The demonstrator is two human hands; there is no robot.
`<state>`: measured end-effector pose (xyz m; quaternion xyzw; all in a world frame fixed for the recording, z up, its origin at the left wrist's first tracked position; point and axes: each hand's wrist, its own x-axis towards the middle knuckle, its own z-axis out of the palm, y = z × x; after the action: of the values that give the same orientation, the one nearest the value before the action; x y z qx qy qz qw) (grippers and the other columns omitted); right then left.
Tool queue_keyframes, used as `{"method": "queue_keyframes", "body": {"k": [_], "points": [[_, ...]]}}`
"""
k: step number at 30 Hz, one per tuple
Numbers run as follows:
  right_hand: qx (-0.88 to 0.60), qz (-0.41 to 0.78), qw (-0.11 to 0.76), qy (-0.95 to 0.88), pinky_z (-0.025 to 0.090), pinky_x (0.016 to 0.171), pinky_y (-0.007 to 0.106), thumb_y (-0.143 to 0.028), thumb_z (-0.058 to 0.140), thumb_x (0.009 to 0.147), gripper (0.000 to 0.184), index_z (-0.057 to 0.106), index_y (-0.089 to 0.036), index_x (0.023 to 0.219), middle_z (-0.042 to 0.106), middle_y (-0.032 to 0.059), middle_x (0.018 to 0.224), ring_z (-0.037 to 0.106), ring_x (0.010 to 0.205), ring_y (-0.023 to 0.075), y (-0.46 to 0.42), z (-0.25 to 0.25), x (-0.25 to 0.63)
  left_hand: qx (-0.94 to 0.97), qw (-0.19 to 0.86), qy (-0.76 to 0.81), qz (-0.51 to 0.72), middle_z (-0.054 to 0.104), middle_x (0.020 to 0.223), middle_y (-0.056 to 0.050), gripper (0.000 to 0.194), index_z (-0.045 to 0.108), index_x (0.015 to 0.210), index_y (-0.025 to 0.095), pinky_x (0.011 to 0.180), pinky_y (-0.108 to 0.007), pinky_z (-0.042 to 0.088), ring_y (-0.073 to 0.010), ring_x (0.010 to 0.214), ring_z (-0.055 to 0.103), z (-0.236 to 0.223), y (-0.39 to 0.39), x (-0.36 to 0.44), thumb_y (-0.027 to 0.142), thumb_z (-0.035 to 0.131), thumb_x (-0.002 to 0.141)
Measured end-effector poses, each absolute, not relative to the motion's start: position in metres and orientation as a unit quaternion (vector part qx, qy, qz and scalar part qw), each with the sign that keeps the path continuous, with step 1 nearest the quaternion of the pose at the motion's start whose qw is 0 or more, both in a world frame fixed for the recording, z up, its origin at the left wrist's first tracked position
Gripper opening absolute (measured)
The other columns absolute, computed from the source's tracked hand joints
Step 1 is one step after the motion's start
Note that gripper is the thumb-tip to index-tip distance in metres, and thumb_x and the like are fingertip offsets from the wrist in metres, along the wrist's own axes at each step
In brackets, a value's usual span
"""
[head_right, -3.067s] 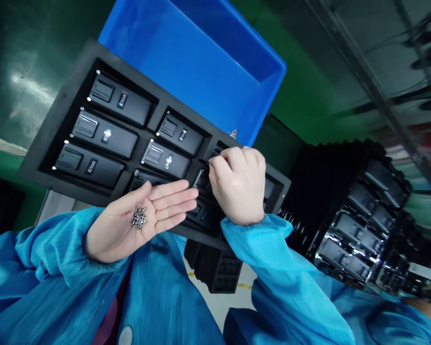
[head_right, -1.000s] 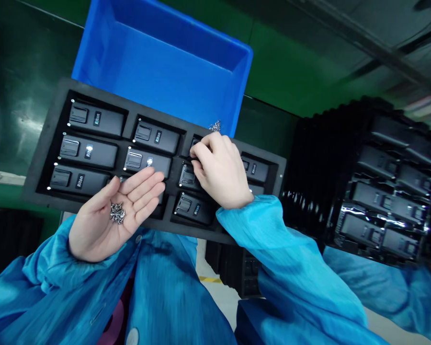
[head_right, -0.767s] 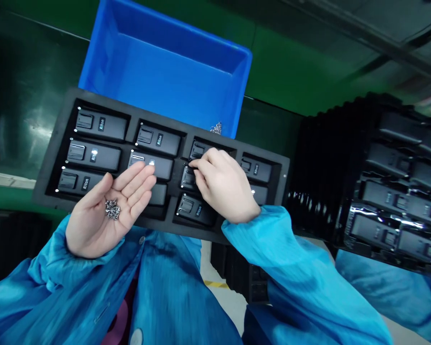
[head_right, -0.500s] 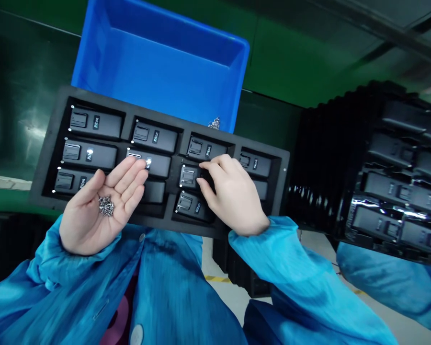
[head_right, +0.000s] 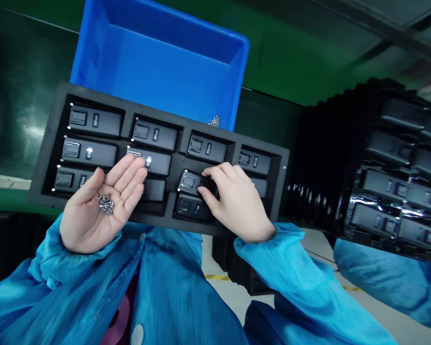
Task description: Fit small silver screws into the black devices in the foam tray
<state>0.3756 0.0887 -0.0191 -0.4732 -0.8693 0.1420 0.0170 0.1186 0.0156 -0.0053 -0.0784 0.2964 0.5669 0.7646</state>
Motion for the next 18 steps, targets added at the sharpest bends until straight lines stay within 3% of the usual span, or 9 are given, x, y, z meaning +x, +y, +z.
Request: {"method": "queue_keyframes", "body": {"k": [4,6,12,18], "points": [[-0.463,0.123,0.044,-0.877,0.051,0.083,0.045,-0.035,0.056,0.098,0.022,0.061,-0.019,0.114,0.065,0.0117,0.106,0.061,0.098,0.0309,0.089,-0.013,0.375,-0.078,0.765,0.287,0.571,0.077,0.123,-0.004,0.049,0.062,0.137,0.017,0.095,-0.021,0.059,-0.0133,0.115,0.073,-0.006,0.015,0.117,0.039,0.030,0.109],[-0.453,0.119,0.071,-0.881,0.050,0.083,0.044,-0.032,0.056,0.098,0.019,0.062,-0.020,0.111,0.065,0.0110,0.105,0.062,0.099,0.0296,0.089,-0.009,0.374,-0.068,0.764,0.286,0.574,0.077,0.123,-0.004,0.049,0.070,0.122,0.016,0.095,-0.021,0.059,-0.0133,0.115,0.073,-0.007,0.015,0.117,0.039,0.029,0.109],[-0.411,0.061,0.114,-0.902,0.045,0.075,0.041,-0.024,0.056,0.099,0.014,0.069,-0.020,0.100,0.064,0.0085,0.094,0.058,0.087,0.0247,0.098,-0.006,0.359,-0.050,0.766,0.287,0.573,0.077,0.122,-0.003,0.057,0.076,0.113,0.016,0.095,-0.021,0.060,-0.0128,0.114,0.074,-0.007,0.015,0.118,0.039,0.023,0.110],[-0.414,-0.042,0.049,-0.908,0.032,0.065,0.039,-0.024,0.052,0.100,0.025,0.073,-0.019,0.086,0.062,0.0105,0.085,0.051,0.082,0.0253,0.112,-0.016,0.324,-0.052,0.771,0.264,0.577,0.077,0.123,-0.003,0.056,0.076,0.114,0.015,0.097,-0.021,0.059,-0.0132,0.115,0.073,-0.008,0.012,0.119,0.038,0.025,0.109]]}}
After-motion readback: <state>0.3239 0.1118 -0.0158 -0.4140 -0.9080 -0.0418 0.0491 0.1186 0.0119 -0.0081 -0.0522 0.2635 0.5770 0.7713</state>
